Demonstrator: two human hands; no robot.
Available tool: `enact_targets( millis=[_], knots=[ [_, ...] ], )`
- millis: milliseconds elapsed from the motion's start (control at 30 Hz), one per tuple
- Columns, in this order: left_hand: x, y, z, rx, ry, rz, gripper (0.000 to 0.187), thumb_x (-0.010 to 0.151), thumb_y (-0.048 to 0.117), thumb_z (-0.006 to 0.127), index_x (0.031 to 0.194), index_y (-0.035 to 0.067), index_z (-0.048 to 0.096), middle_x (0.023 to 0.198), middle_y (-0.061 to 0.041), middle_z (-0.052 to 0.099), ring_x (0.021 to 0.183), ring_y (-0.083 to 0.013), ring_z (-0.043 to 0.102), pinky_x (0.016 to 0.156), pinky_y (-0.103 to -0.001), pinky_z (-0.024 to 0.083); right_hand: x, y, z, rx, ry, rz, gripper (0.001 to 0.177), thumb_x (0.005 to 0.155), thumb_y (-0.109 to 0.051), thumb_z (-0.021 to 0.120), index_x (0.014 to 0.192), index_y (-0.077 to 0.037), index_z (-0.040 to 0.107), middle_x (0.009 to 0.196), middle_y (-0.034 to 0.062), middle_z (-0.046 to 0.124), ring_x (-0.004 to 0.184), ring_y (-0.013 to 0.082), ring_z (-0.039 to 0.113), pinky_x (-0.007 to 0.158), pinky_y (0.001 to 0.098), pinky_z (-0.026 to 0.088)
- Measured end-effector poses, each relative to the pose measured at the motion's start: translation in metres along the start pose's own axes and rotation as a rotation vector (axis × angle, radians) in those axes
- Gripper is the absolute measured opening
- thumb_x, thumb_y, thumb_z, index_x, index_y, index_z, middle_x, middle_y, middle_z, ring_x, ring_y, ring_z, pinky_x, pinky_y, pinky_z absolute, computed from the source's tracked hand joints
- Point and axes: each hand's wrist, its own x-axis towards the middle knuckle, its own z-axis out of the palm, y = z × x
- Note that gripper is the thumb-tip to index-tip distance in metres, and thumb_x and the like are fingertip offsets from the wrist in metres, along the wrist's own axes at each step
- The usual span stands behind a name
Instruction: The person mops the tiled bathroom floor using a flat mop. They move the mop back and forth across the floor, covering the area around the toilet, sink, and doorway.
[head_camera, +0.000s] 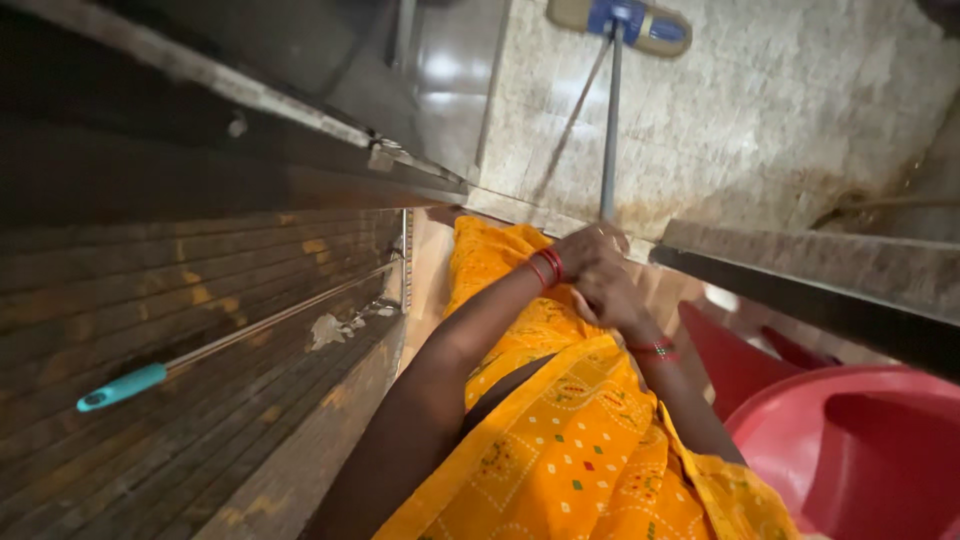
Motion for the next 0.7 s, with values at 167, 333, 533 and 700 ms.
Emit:
enact_targets(
  millis=[167,333,533,700],
  knots=[
    [-0.017,-0.042,-0.004,-0.099,-0.222,-0.304,0.014,0.088,0.020,0.063,0.097,0.015,0.071,0.125,-0.009,0.068,0.112,-0.0209,0.064,0.099,-0.036,0.053,0.026,0.022,0.029,0.052,-0.033,0.092,0.012,0.089,-0.018,0.067,0.084,-0.007,0.067,0.088,0.0139,0.065,0.084,0.0366,0.062,0.078,0.0461,0.052],
    [-0.001,-0.017,-0.033,-0.076,-0.139,-0.354,0.011,0.084,0.025,0.065,0.090,0.017,0.068,0.116,-0.002,0.067,0.123,-0.0232,0.061,0.100,-0.043,0.042,0.049,-0.005,-0.002,0.066,0.071,0.139,0.015,0.089,-0.014,0.067,0.078,-0.004,0.065,0.082,0.0137,0.066,0.081,0.0364,0.062,0.075,0.0452,0.052],
    [0.053,0.066,-0.092,-0.026,-0.263,-0.420,0.019,0.086,0.027,0.063,0.102,0.019,0.071,0.115,-0.002,0.068,0.119,-0.0222,0.063,0.110,-0.043,0.041,0.063,-0.082,-0.085,0.150,0.144,0.209,0.014,0.092,-0.010,0.065,0.079,-0.005,0.067,0.074,0.0133,0.062,0.081,0.0349,0.062,0.074,0.0423,0.051],
    [0.052,0.126,-0.104,-0.011,0.016,-0.163,0.031,0.084,0.026,0.068,0.111,0.012,0.069,0.120,-0.007,0.067,0.121,-0.0317,0.060,0.109,-0.047,0.042,0.054,-0.138,-0.124,0.199,0.186,0.149,0.018,0.093,-0.014,0.065,0.077,-0.006,0.062,0.078,0.0128,0.060,0.080,0.0342,0.061,0.074,0.0416,0.049]
  ],
)
